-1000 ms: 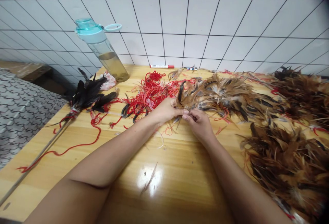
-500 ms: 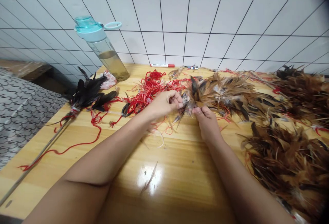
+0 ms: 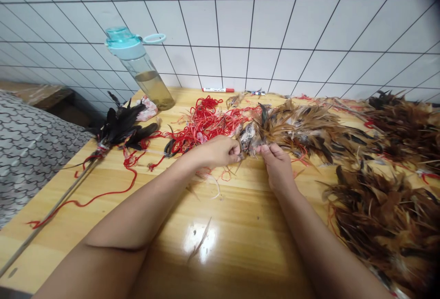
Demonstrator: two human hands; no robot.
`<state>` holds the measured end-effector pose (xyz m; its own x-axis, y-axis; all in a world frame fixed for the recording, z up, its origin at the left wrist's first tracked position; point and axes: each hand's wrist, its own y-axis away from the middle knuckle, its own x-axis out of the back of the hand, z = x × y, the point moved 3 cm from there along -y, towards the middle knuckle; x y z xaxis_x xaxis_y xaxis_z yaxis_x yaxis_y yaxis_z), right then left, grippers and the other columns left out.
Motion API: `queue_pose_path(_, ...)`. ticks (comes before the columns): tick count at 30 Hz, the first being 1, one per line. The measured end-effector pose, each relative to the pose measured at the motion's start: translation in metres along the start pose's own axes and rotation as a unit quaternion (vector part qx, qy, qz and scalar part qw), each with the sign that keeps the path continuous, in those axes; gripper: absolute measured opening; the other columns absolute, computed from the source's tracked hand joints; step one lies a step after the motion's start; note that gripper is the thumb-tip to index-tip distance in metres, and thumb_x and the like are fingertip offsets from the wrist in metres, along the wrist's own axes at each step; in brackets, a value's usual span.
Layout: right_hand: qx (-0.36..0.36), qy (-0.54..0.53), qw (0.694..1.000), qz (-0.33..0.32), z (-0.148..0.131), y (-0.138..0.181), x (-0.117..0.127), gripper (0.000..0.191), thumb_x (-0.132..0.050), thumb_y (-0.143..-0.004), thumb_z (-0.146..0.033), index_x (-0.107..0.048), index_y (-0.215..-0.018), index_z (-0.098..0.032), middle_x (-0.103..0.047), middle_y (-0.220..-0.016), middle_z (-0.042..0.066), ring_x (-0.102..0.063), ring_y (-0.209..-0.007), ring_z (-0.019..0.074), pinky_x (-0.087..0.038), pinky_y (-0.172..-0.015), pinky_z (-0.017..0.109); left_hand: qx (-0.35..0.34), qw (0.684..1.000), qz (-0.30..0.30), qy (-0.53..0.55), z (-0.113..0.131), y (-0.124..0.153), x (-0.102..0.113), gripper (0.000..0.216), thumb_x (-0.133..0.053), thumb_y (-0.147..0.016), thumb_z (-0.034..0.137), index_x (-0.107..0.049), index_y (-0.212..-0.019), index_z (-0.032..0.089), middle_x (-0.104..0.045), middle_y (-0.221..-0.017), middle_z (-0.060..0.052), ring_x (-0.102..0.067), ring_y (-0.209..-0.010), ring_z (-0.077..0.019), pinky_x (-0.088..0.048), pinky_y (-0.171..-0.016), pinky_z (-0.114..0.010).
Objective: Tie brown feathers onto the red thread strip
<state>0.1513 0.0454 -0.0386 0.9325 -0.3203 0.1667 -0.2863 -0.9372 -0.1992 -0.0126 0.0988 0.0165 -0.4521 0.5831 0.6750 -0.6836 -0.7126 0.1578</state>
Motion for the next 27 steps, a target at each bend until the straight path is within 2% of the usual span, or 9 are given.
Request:
queue_pose_path(2,-0.019,-0.031,0.999,0.007,0.002,0.000,0.000,0.026,-0.055,-0.082,-0.040,-0.066,-0.070,-0.019,-0.060,-0.073,0.001,-0.055,-0.076,0.0159,-0.042,-0.077,0.030,-0.021,0.989,0.025,0.144,0.001,-0.001,0.007,0.014,-0.066,-0.071,0.027,-0.057,-0.071,0.016,-0.056,-0.064,0.003,-0.049,-0.060,-0.0085,-0.036,-0.058,-0.020)
queue_pose_path(5,-0.031,-0.047,0.998,0.012,0.003,0.000,-0.001,0.023,-0.059,-0.079,-0.038,-0.068,-0.069,-0.020,-0.058,-0.072,0.000,-0.054,-0.076,0.0161,-0.041,-0.078,0.031,-0.018,0.941,0.085,0.326,0.003,-0.003,0.010,0.025,-0.071,-0.070,0.032,-0.054,-0.075,0.014,-0.057,-0.064,0.003,-0.052,-0.058,-0.0075,-0.040,-0.058,-0.020)
queue_pose_path(9,-0.049,-0.067,0.996,0.016,0.004,0.000,-0.003,0.021,-0.061,-0.076,-0.038,-0.070,-0.070,-0.020,-0.058,-0.072,0.000,-0.054,-0.076,0.0164,-0.040,-0.079,0.032,-0.014,0.901,0.128,0.415,0.008,-0.006,-0.003,0.029,-0.075,-0.068,0.032,-0.052,-0.073,0.014,-0.059,-0.062,0.001,-0.053,-0.055,-0.0069,-0.042,-0.056,-0.019)
queue_pose_path(11,-0.065,-0.088,0.994,0.008,0.004,0.000,-0.004,0.022,-0.062,-0.076,-0.039,-0.070,-0.070,-0.019,-0.060,-0.073,0.001,-0.055,-0.078,0.0170,-0.041,-0.082,0.033,-0.018,0.899,0.129,0.418,0.010,-0.007,-0.010,0.028,-0.074,-0.069,0.030,-0.051,-0.071,0.014,-0.061,-0.063,0.000,-0.054,-0.055,-0.0068,-0.043,-0.056,-0.019)
queue_pose_path(15,-0.083,-0.109,0.990,-0.018,0.005,-0.002,-0.008,0.024,-0.062,-0.074,-0.041,-0.069,-0.071,-0.018,-0.063,-0.075,0.002,-0.057,-0.079,0.0179,-0.042,-0.083,0.035,-0.024,0.917,0.129,0.377,0.010,-0.009,-0.015,0.023,-0.070,-0.072,0.027,-0.051,-0.070,0.014,-0.063,-0.066,-0.001,-0.053,-0.057,-0.0065,-0.041,-0.057,-0.019)
queue_pose_path(22,-0.056,-0.067,0.995,-0.044,0.007,-0.003,-0.009,0.023,-0.060,-0.075,-0.039,-0.064,-0.065,-0.019,-0.060,-0.070,0.002,-0.056,-0.074,0.0172,-0.044,-0.078,0.033,-0.015,0.938,0.142,0.316,0.005,-0.012,-0.018,0.020,-0.065,-0.073,0.026,-0.048,-0.069,0.015,-0.062,-0.066,0.000,-0.056,-0.061,-0.0095,-0.042,-0.060,-0.022)
queue_pose_path(27,-0.033,-0.045,0.996,-0.062,0.010,-0.004,-0.010,0.024,-0.059,-0.076,-0.040,-0.063,-0.063,-0.020,-0.057,-0.068,0.001,-0.054,-0.072,0.0175,-0.044,-0.078,0.035,-0.015,0.956,0.170,0.236,0.002,-0.013,-0.019,0.024,-0.065,-0.071,0.028,-0.046,-0.064,0.016,-0.052,-0.059,0.003,-0.049,-0.057,-0.0092,-0.037,-0.056,-0.021)
